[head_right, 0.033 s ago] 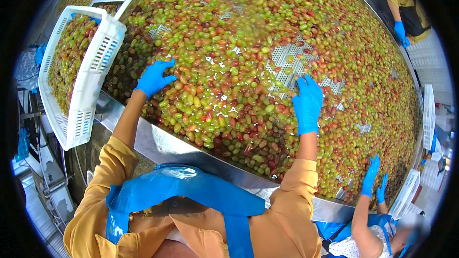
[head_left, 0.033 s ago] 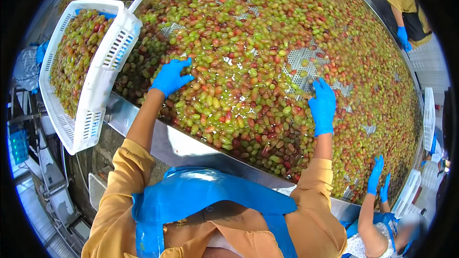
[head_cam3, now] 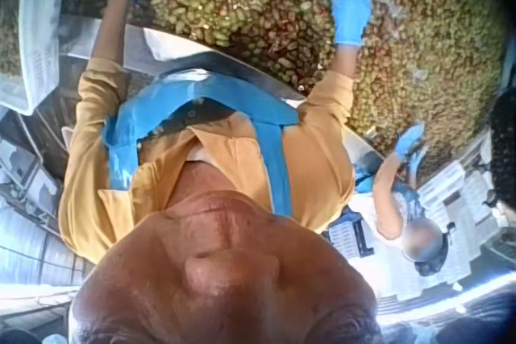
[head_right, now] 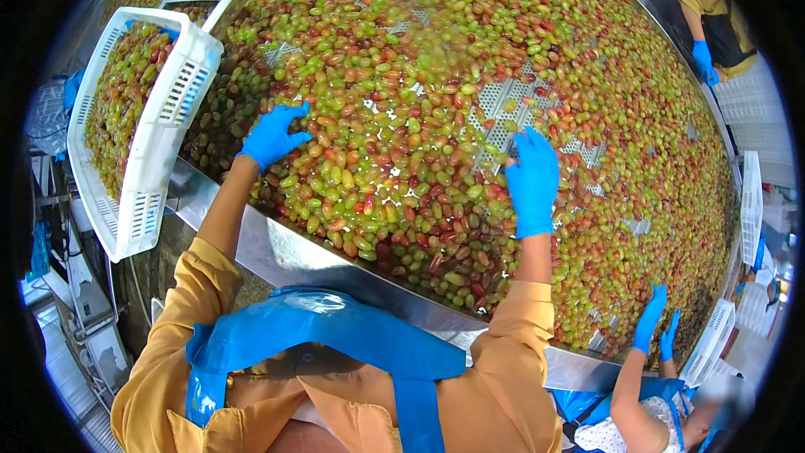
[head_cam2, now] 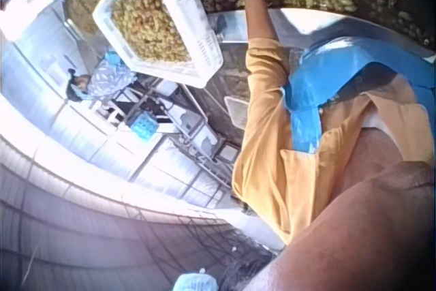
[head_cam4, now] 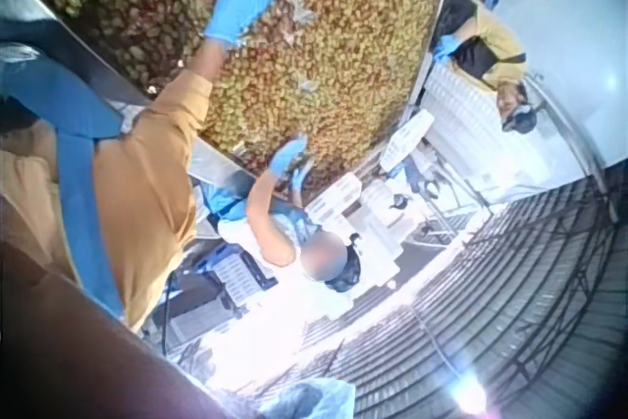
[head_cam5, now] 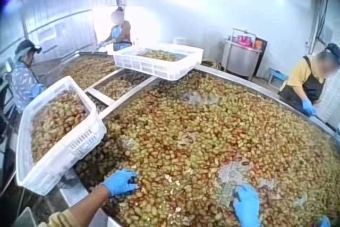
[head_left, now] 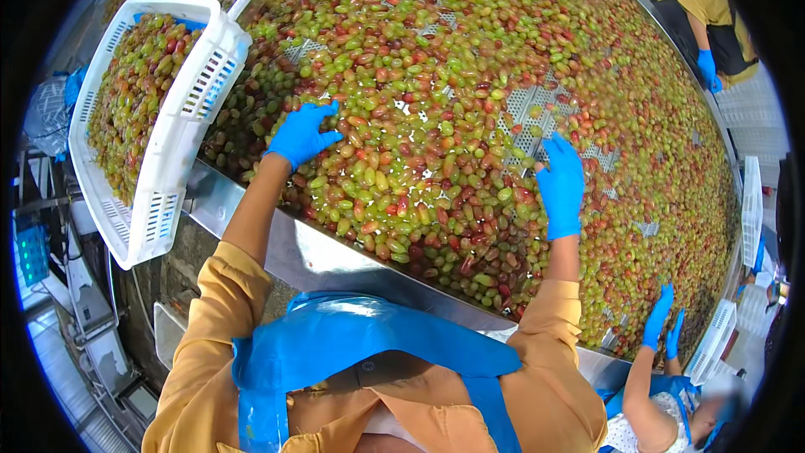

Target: The person sorts olives on a rotating drum by hand, picking out unwanted items and placing them into a white basket. The person wears blue gloves and a blue apron while working alongside other workers in a food processing facility.

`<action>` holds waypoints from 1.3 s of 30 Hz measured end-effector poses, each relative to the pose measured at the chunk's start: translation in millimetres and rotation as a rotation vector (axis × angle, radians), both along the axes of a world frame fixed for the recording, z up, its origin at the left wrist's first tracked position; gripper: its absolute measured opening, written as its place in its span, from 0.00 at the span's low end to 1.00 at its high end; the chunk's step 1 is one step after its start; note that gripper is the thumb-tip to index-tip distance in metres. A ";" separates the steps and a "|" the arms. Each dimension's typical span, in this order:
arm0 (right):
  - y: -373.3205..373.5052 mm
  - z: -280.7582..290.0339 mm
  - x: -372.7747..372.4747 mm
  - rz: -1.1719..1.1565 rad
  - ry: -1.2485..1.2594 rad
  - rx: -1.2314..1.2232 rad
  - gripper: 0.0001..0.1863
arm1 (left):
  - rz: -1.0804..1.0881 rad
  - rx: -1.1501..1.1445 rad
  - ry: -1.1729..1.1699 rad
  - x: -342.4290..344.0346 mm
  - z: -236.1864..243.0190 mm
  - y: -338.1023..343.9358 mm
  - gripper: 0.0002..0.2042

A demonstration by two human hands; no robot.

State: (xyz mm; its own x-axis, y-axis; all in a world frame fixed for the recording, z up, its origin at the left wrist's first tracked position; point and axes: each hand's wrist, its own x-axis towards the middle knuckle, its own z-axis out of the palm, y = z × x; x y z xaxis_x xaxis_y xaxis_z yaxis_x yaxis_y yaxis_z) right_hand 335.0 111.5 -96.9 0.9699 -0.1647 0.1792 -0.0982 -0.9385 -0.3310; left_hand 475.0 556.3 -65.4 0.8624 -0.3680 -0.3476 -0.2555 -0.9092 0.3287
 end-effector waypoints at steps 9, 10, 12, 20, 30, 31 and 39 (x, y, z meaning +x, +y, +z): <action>233.9 -9.1 93.9 0.448 -0.143 0.447 0.12 | -0.013 -0.467 0.077 -3.3 -5.7 22.9 0.36; 243.6 -14.9 99.0 0.430 -0.111 0.402 0.12 | 0.080 -0.406 0.203 -4.5 -0.2 24.8 0.34; 252.2 -14.9 102.9 0.405 -0.004 0.373 0.10 | 0.109 -0.468 0.224 -9.4 -1.5 36.0 0.33; 221.9 -2.2 56.5 0.118 0.135 1.283 0.11 | 0.727 -1.554 0.758 -41.0 30.5 38.4 0.24; 211.2 9.8 -24.9 -0.265 0.182 1.808 0.13 | 0.720 -1.675 0.885 -49.8 50.5 21.1 0.26; 213.3 11.3 -24.9 -0.264 0.163 1.824 0.13 | 0.698 -1.681 0.890 -49.9 52.6 17.5 0.27; 243.5 52.1 -1.9 -0.175 0.089 1.840 0.15 | 0.511 -1.405 0.918 -49.9 73.1 2.0 0.30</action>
